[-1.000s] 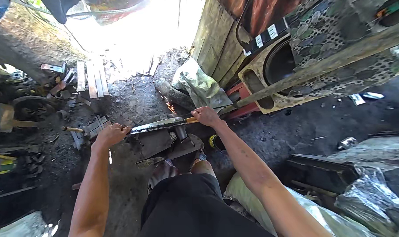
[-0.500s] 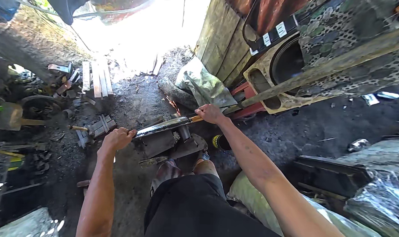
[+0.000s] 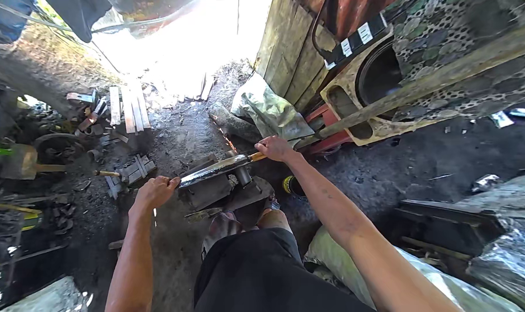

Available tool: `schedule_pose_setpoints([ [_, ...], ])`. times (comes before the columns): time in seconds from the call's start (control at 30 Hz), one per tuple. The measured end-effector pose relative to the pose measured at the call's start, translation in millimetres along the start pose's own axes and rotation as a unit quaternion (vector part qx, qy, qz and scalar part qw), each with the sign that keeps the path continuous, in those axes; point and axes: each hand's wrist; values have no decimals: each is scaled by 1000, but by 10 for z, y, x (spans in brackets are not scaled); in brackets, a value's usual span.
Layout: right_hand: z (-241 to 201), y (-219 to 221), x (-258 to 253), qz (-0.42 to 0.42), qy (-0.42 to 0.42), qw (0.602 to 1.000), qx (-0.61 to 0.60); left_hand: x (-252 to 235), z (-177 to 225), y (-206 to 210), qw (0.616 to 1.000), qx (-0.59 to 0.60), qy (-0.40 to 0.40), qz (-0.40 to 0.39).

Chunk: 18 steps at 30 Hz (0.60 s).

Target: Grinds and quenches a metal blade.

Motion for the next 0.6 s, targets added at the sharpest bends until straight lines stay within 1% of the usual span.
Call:
schedule_pose_setpoints([
  [0.13,-67,10,-52,16,-17,1000,4,68,-19,14,1000,-10,-14,-1],
  [0.23,-4,-3,-97,17,-9,1000,11,103,87,64,1000,2,-9,-12],
  [0.3,-19,-33,-111,9,1,1000,20,107,46,99,1000,8,-3,-17],
  [0.4,-58,3,-132,15,-16,999,27,92,-50,84,1000,7,-11,-20],
  [0.53,-13,-11,-124,8,-5,1000,21,96,40,79,1000,7,-9,-19],
  [0.6,-65,-19,-119,12,-6,1000,20,96,-22,90,1000,8,-13,-17],
])
Point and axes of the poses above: each hand's wrist, its own x-axis away from the middle knuckle, its own y-axis out of the palm, z = x × y, and after that the axes turned 1 degree about -z, right-handed
